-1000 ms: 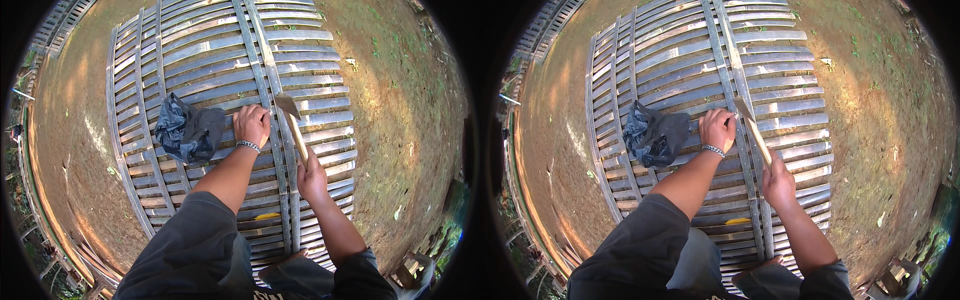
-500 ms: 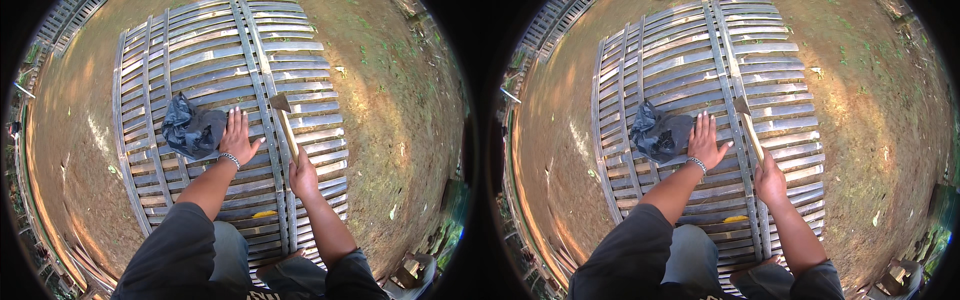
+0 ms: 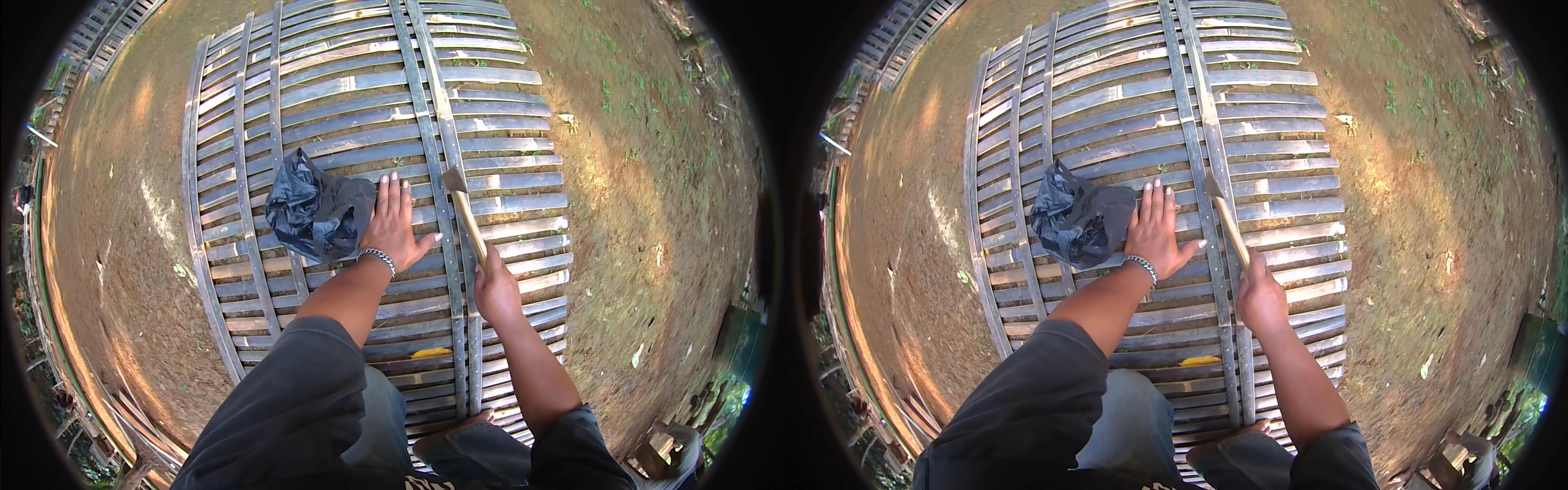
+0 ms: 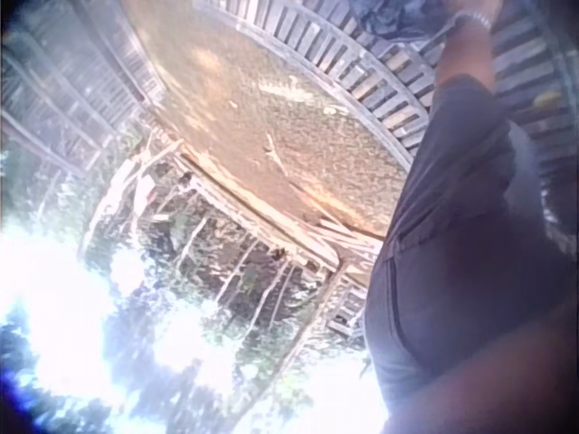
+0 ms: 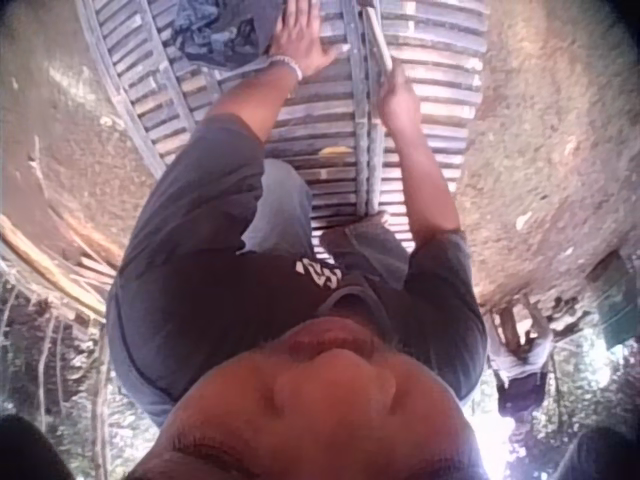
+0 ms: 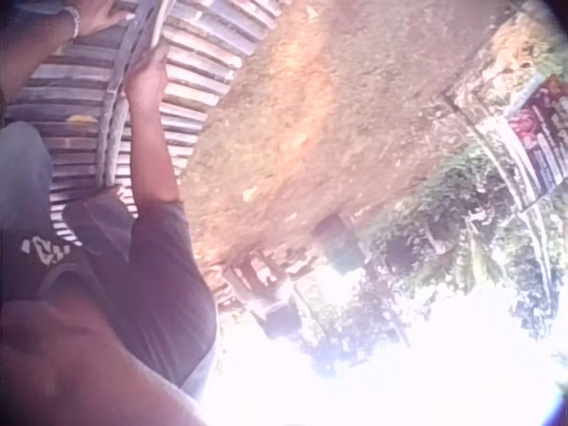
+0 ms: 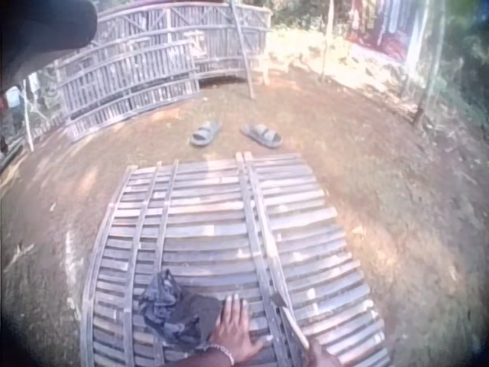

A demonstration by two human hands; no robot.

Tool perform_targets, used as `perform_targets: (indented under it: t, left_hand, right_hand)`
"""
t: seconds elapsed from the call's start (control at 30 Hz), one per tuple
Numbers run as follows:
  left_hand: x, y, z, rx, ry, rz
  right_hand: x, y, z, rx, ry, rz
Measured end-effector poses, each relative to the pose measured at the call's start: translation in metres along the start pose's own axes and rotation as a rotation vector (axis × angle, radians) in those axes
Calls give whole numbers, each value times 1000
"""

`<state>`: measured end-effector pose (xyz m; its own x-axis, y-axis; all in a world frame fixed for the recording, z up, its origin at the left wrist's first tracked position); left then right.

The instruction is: The person uses a hammer to drive nails into a wooden pallet structure. They repeatedly pick up nails from a black plastic bag, position them on the wood, and strike them with the hammer. Another person is visible in the background working with wood.

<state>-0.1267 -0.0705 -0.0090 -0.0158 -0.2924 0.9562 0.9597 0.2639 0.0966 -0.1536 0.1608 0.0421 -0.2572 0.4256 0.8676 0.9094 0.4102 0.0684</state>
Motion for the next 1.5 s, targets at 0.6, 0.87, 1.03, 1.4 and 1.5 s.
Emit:
perform_targets:
  t: [0.6, 0.87, 1.03, 1.4, 1.5]
  left_hand:
    - [2, 1, -3, 20, 9, -14]
    - [0, 1, -5, 14, -1, -6]
    - [-1, 4, -3, 2, 17, 16]
    - [-7, 42, -15, -364, 368, 275]
    - [52, 116, -5, -359, 643, 548]
  right_hand:
    - [-16, 7, 6, -68, -70, -31]
    - [-12, 6, 5, -7, -126, 95]
    - [-8, -10, 14, -133, 39, -179]
    - [-46, 118, 22, -613, -764, -42]
    - [-45, 131, 26, -661, -828, 58]
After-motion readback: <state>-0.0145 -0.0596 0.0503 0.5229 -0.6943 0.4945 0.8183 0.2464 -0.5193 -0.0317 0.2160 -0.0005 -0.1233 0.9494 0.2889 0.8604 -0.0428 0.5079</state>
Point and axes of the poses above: each hand's wrist, its own y-axis away from the middle knuckle, its own x-axis out of the back of the hand, z = x × y, the point moved 3 cm from there along -y, towards the middle knuckle, and after that the axes turned 7 degrees about z, right-handed, at the moved point
